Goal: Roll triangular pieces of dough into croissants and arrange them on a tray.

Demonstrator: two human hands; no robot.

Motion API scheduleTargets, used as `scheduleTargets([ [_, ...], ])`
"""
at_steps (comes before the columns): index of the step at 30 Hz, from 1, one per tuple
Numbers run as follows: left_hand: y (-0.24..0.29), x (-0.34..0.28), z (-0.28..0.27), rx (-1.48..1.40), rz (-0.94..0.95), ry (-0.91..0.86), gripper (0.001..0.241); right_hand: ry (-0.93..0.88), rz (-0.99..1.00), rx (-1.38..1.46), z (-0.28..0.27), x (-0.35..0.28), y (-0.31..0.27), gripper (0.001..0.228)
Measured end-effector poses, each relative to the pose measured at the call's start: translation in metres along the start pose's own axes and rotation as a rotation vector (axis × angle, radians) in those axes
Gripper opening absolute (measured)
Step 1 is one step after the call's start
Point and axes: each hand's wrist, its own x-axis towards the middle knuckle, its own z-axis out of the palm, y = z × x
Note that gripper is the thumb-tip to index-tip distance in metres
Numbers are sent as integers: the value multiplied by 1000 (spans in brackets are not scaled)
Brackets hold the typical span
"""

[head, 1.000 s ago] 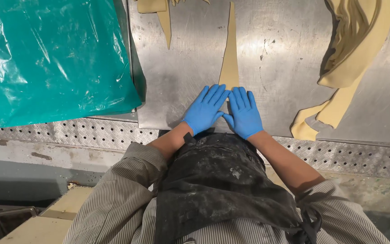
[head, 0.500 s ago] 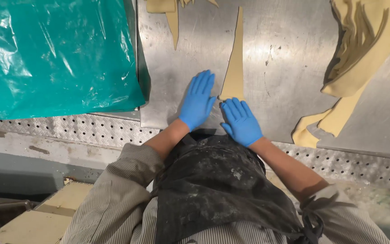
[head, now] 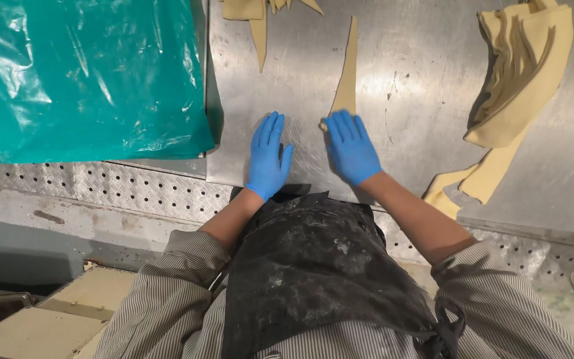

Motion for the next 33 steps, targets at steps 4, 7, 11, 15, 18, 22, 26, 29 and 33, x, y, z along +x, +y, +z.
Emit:
scheduleTargets([
  [4, 10, 4, -6, -6, -5, 13, 64, 118, -12, -188, -8, 30, 16, 57],
  [7, 19, 12, -6, -25, -15, 23, 62, -313, 202, -177, -32, 41, 17, 54],
  [11, 33, 31, -4, -102, -63, -13, 61, -337, 341, 438, -70, 42, 18, 48],
  [15, 43, 47, -1, -450, -121, -266, 51, -291, 503, 1772, -105, 14, 8, 56],
  [18, 48, 46, -12, -886, -231, -597, 41, -260, 400, 2185, -106, -11, 7, 56],
  [22, 81, 53, -84, -963, -323, -725, 36, -190, 462, 2026, -133, -25, -17, 56],
  [26, 111, 59, -122, -747, -339, -678, 30, -207, 573, 2072, -160, -25, -42, 55],
  [29, 120, 58, -133, -701, -298, -640, 27, -228, 566, 2067, -156, -31, -47, 52],
  [33, 118, 56, -150, -719, -244, -577, 24, -268, 418, 2061, -171, -32, -48, 64],
])
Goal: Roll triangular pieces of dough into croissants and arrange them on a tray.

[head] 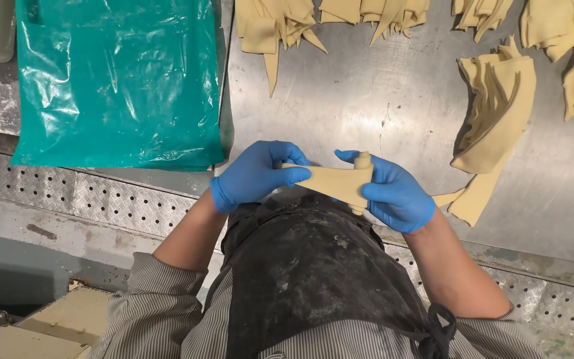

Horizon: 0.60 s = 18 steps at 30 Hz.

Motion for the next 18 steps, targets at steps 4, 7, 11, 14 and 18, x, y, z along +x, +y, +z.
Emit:
scheduleTargets([
  [4, 4, -8, 8, -34, -11, 34, 23, 95, 24, 30, -10, -3, 12, 60],
  [7, 6, -11, 8, 14, -31, 56, 24, -3, 9, 43, -5, -4, 10, 56],
  [11, 8, -15, 9, 24, 12, 76, 26, 33, 5, 27, 0, -5, 9, 62],
  [14, 7, -17, 14, 41, 29, 69, 26, 0, -5, 50, -4, -9, 17, 58],
  [18, 9, -21, 11, 72, 26, 69, 25, 8, 11, -17, 22, -10, 1, 64],
])
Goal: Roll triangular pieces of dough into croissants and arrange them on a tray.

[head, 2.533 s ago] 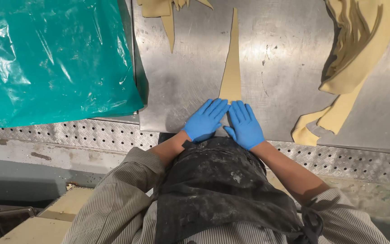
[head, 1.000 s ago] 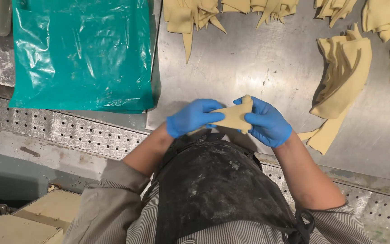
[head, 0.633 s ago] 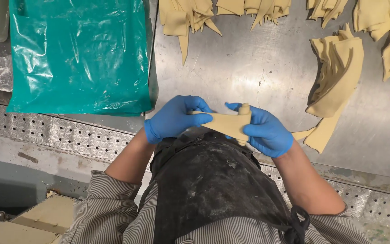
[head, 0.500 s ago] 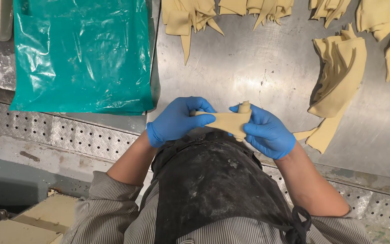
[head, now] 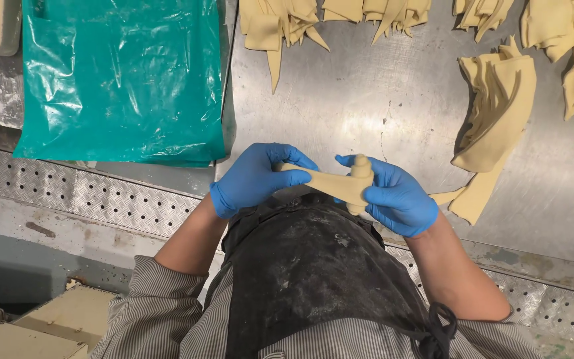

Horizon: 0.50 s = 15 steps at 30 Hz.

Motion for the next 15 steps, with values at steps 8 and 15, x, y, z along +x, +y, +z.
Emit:
scheduleTargets([
  [8, 1, -4, 4, -37, -43, -5, 25, -18, -32, -7, -21, -4, 14, 59],
  [15, 0, -6, 7, -70, -66, 42, 23, -20, -25, -8, -32, -4, 24, 54],
])
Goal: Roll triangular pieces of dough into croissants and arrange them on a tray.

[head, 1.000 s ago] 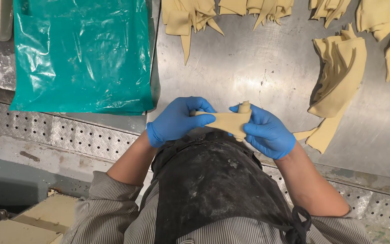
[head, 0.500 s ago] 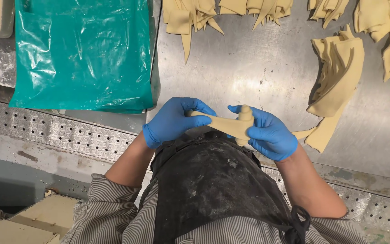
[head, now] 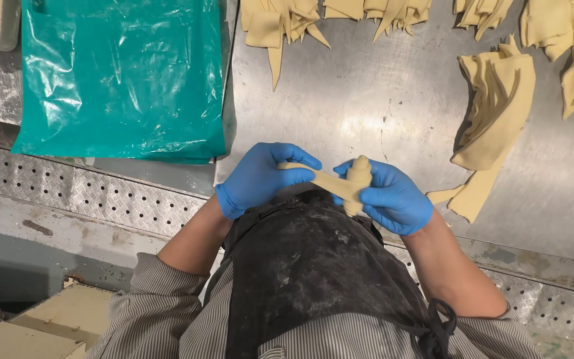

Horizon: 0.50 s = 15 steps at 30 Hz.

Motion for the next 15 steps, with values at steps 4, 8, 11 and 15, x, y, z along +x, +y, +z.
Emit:
scheduleTargets([
  [4, -2, 1, 1, 4, 31, 45, 22, 16, 14, 11, 20, 3, -14, 61],
  [8, -1, 2, 6, -32, -2, 9, 23, -36, -8, 1, 18, 3, -8, 57],
  [11, -7, 7, 4, -28, 42, 24, 23, -15, -4, 17, 23, 8, -15, 59],
  [15, -5, 7, 12, -80, 52, 28, 24, 6, 6, -22, 20, 6, -10, 61],
])
